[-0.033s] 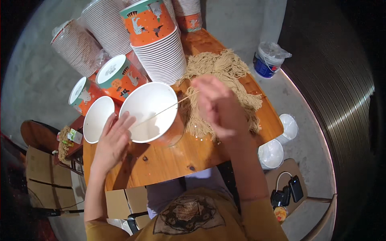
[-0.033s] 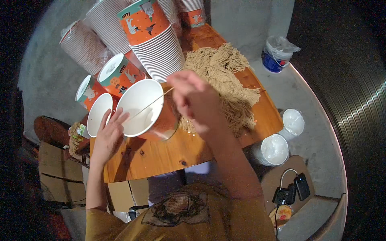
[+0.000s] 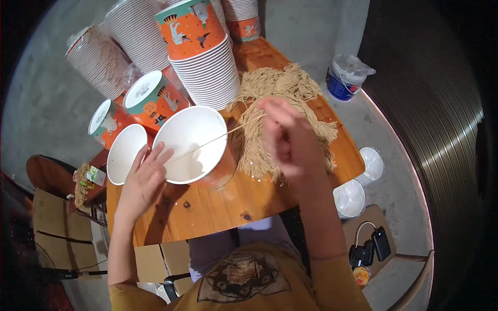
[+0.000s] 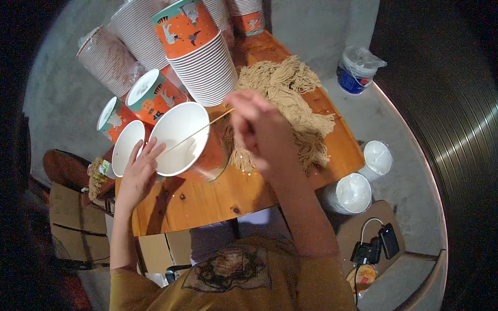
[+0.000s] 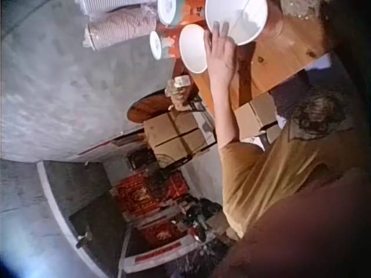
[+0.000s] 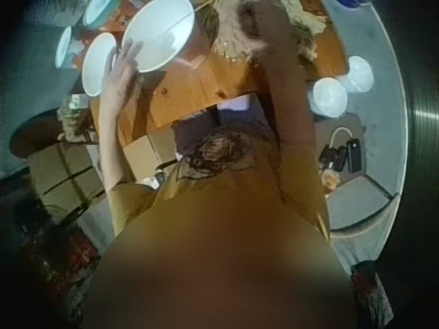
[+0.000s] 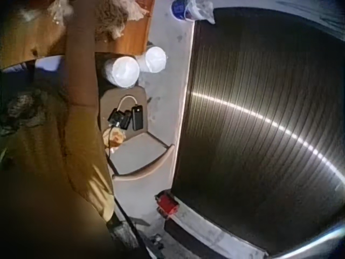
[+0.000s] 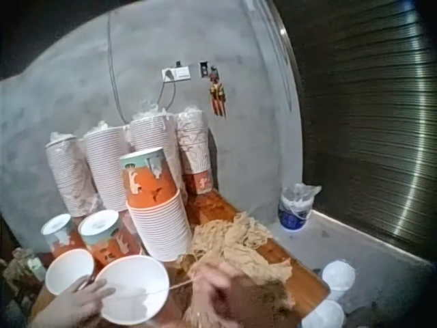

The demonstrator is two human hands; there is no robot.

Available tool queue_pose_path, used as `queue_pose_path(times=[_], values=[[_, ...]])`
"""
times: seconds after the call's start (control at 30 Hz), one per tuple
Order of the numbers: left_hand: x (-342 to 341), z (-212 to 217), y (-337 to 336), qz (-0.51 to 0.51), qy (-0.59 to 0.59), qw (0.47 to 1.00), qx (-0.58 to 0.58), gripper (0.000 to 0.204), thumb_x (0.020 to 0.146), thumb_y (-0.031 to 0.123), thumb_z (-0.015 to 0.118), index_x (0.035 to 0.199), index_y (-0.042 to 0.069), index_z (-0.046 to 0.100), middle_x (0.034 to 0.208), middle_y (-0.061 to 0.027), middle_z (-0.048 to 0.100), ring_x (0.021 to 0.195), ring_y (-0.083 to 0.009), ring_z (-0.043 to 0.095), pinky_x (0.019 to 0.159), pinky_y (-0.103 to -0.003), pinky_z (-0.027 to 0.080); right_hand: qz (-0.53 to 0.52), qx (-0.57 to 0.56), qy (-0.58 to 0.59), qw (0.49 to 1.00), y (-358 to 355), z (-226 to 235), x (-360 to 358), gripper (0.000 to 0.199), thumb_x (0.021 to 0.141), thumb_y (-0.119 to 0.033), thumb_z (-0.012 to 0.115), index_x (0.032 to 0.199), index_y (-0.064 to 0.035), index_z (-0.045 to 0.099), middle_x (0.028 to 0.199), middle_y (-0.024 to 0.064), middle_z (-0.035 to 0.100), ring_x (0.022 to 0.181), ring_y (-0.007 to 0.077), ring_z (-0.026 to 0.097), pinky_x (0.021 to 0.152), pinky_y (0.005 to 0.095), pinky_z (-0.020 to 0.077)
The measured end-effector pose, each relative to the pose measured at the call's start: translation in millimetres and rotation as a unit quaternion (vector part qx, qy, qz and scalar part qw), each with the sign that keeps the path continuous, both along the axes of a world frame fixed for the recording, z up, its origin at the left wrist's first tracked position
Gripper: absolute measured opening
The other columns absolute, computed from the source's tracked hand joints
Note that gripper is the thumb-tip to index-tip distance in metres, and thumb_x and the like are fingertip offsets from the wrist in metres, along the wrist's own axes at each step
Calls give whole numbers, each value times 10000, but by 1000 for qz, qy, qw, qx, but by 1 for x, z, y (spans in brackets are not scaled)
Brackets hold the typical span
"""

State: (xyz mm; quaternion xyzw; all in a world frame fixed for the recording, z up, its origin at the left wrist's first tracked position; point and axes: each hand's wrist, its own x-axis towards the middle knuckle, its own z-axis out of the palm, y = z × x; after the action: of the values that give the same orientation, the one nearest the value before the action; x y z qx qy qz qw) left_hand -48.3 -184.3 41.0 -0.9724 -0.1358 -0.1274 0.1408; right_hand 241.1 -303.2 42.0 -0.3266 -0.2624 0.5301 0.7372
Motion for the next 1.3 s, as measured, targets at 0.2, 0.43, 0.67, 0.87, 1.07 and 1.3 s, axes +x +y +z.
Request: queue_pose_path(times=[0.2,0.43,0.67,0.87,1.07,1.3], values=[[-17,-6,21,-48,11,992,-118,320,760,-37,598,919,66,340,1370,-113,526,1294,-425,436,1063,-525,398,15,99,193,976,-12,-22,21,155,970,-130,516,1100,-46,520,673,-48,433,470,13,300,367,152,236],[-12,-7,12,75,-34,957,-280,246,997,265,397,1095,64,500,1413,-81,499,1361,-367,373,1122,-461,304,46,96,237,966,-12,-25,12,166,952,-165,523,1084,-63,521,798,-22,536,471,23,320,387,155,258],[-2,-14,11,200,-246,841,-439,382,907,161,528,1267,35,533,1509,-192,335,1421,-308,277,1146,-361,211,69,93,297,948,-17,-35,-13,186,965,-175,505,1113,-64,529,922,31,553,569,26,381,414,156,302],[43,-13,-86,50,-446,827,-339,295,954,53,466,1246,8,448,1290,-162,505,1153,-247,530,870,-346,505,63,55,350,933,-22,-35,-38,125,983,-136,478,1059,-69,552,849,-18,529,535,4,344,403,146,259],[77,-23,-153,107,-327,835,-430,529,906,65,621,1335,28,313,1241,-115,457,1093,-205,521,947,-324,431,76,102,264,956,-48,-9,-63,191,1026,-172,416,1160,-66,503,872,15,539,494,15,308,388,168,226],[94,-15,-155,120,-349,804,-465,313,980,115,525,1254,4,423,951,-29,514,823,-94,485,725,-216,409,55,135,300,943,-46,-18,-57,187,1029,-172,424,1155,-59,503,884,47,561,511,16,363,425,156,273]])
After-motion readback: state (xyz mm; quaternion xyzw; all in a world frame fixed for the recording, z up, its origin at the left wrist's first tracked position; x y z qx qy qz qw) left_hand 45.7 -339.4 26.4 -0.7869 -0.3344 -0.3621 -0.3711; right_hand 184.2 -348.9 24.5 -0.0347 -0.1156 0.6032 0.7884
